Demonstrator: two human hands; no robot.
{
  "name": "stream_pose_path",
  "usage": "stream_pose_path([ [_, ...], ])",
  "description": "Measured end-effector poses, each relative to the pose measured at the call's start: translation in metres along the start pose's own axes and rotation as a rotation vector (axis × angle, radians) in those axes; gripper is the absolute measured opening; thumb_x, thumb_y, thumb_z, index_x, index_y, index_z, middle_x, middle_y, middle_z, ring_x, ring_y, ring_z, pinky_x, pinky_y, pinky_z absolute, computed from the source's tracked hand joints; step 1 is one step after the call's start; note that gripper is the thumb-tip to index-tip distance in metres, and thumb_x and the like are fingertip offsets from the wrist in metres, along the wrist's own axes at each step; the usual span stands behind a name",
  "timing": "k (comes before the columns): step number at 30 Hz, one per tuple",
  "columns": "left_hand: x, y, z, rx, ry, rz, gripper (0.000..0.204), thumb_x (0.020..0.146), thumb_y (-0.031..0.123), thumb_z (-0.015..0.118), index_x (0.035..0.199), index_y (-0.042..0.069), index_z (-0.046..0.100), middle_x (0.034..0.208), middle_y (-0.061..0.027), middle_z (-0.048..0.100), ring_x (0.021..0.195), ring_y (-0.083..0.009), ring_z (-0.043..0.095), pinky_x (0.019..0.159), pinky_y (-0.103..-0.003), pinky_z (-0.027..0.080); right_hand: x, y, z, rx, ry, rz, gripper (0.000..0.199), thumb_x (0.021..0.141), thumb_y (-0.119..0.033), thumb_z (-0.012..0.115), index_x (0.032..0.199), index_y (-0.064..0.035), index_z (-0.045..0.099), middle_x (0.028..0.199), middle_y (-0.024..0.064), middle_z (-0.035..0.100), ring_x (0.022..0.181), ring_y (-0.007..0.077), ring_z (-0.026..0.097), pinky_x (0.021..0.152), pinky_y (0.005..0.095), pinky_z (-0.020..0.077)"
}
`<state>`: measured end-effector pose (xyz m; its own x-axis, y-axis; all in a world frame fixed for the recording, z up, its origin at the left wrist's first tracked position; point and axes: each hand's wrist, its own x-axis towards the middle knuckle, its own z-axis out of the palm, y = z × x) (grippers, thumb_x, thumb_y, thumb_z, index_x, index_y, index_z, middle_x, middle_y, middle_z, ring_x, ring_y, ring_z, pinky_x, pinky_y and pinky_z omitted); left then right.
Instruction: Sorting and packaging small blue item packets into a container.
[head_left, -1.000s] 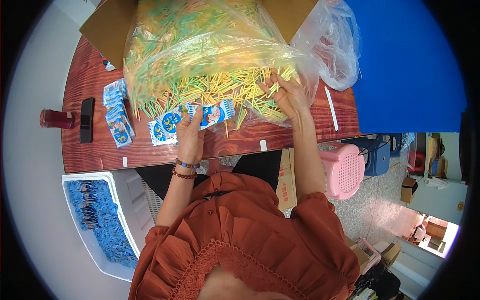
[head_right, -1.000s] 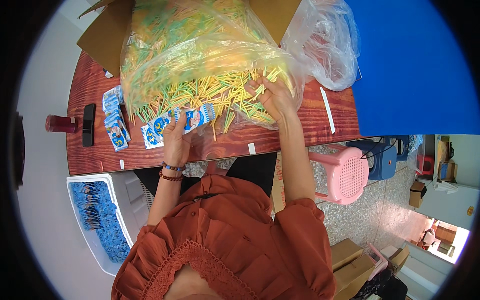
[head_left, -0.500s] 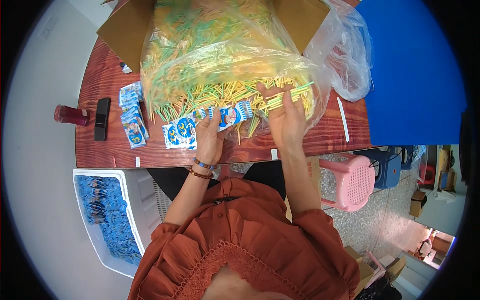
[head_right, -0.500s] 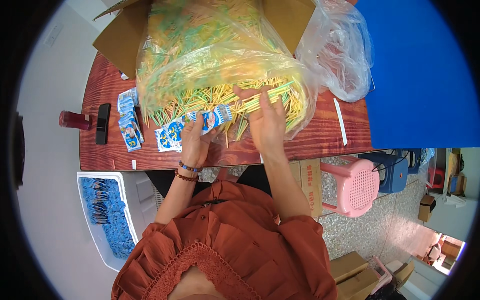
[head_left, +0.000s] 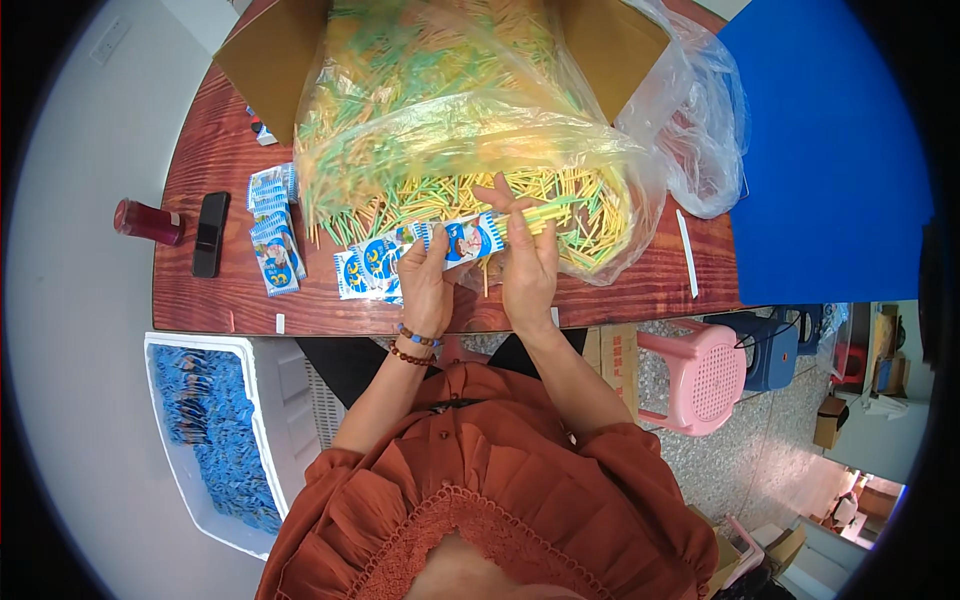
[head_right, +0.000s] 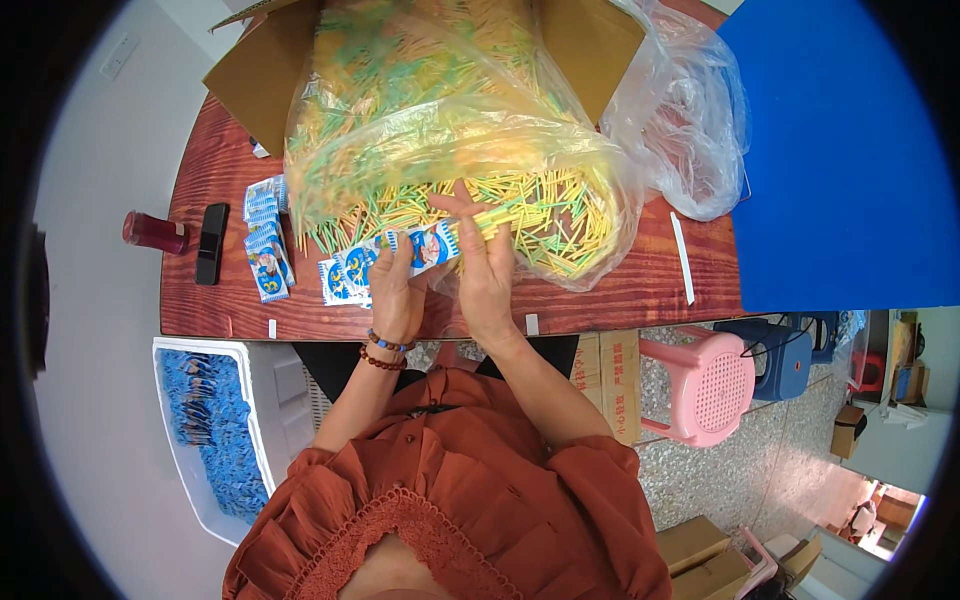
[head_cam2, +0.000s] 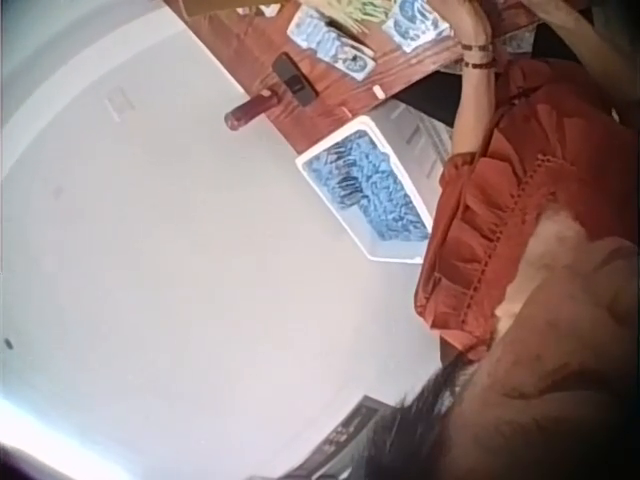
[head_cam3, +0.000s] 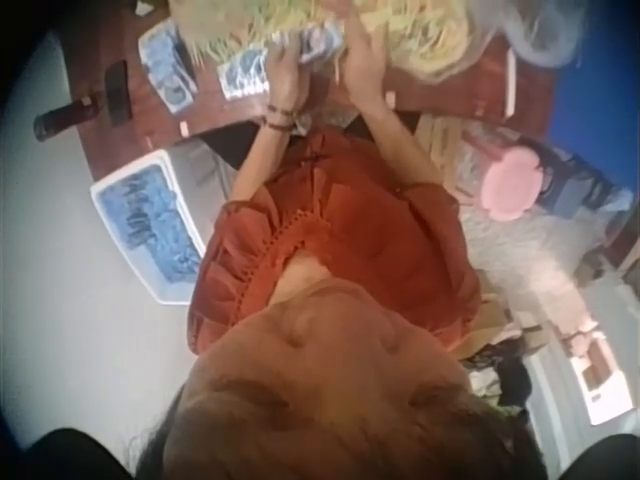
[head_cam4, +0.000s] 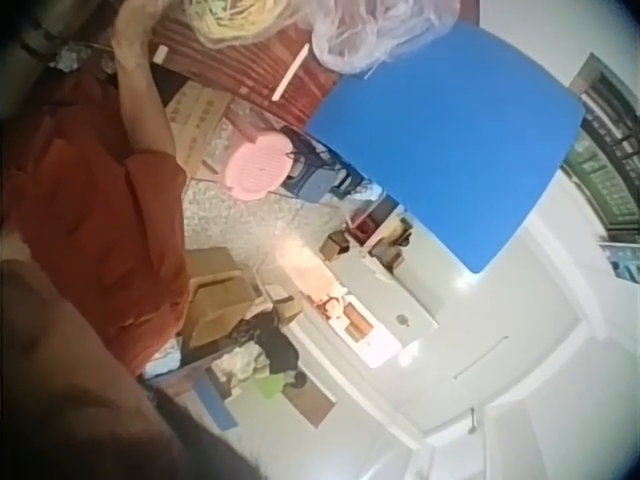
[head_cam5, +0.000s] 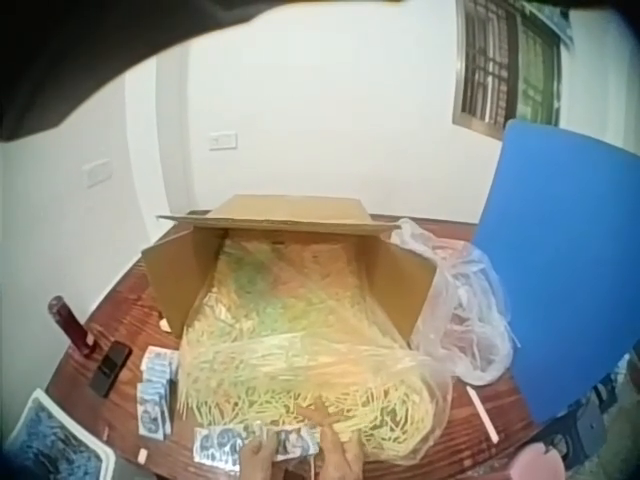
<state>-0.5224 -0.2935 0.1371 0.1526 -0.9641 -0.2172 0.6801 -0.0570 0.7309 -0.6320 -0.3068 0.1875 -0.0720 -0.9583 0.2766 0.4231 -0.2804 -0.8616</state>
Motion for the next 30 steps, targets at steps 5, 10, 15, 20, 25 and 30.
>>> stream_pose_path([
  [5,-0.001,0.007,0.012,-0.11,-0.022,-0.001,0.023,0.098,0.024,0.053,0.099,0.004,0.064,0.097,-0.0057,0.068,0.086,-0.0138,0.065,0.077,-0.031,0.055,0.014,0.0,0.006,-0.103,-0.11,-0.017,0.028,0.102,-0.019,0.035,0.123,-0.0011,0.043,0.132,0.0211,0.051,0.142,0.0309,0.021,0.114,0.0436,0.0158],
  [10,0.009,0.007,0.007,-0.309,-0.105,-0.011,0.026,0.099,0.025,0.05,0.103,0.003,0.063,0.105,-0.0077,0.066,0.096,-0.0158,0.063,0.086,-0.034,0.051,0.022,0.007,0.014,-0.362,-0.218,-0.11,0.029,0.101,-0.022,0.042,0.119,0.0002,0.05,0.139,0.0172,0.046,0.143,0.0302,0.019,0.113,0.0427,0.0187],
  [15,0.024,0.0,-0.006,-0.431,-0.153,-0.079,0.026,0.098,0.026,0.052,0.107,0.003,0.061,0.105,-0.0067,0.066,0.096,-0.0169,0.063,0.086,-0.035,0.05,0.037,-0.003,0.022,-0.325,-0.287,0.015,0.036,0.101,-0.026,0.042,0.123,0.0007,0.053,0.138,0.0165,0.046,0.136,0.0263,0.033,0.111,0.0374,0.0241],
  [20,0.029,0.004,-0.01,-0.402,-0.199,-0.087,0.032,0.096,0.033,0.054,0.116,0.007,0.056,0.115,-0.0056,0.062,0.108,-0.0206,0.058,0.096,-0.043,0.046,0.072,-0.006,0.02,-0.336,-0.413,0.208,0.041,0.101,-0.03,0.043,0.124,0.0027,0.053,0.127,0.0121,0.056,0.122,0.0215,0.049,0.105,0.0327,0.0337],
  [25,0.038,0.009,-0.023,-0.541,-0.21,-0.042,0.029,0.097,0.028,0.054,0.115,0.005,0.058,0.111,-0.0071,0.064,0.101,-0.0187,0.062,0.087,-0.038,0.052,0.083,-0.012,0.027,-0.479,-0.447,0.087,0.039,0.102,-0.027,0.041,0.119,0.0042,0.056,0.115,0.0125,0.062,0.11,0.0201,0.056,0.099,0.0315,0.0396],
  [30,0.044,0.008,-0.028,-0.712,-0.192,-0.059,0.03,0.096,0.026,0.055,0.118,0.006,0.055,0.114,-0.0065,0.063,0.103,-0.019,0.061,0.088,-0.037,0.051,0.06,0.0,0.015,-0.433,-0.389,0.149,0.034,0.101,-0.021,0.045,0.119,0.0058,0.055,0.114,0.0125,0.063,0.109,0.0194,0.058,0.096,0.0302,0.0428],
])
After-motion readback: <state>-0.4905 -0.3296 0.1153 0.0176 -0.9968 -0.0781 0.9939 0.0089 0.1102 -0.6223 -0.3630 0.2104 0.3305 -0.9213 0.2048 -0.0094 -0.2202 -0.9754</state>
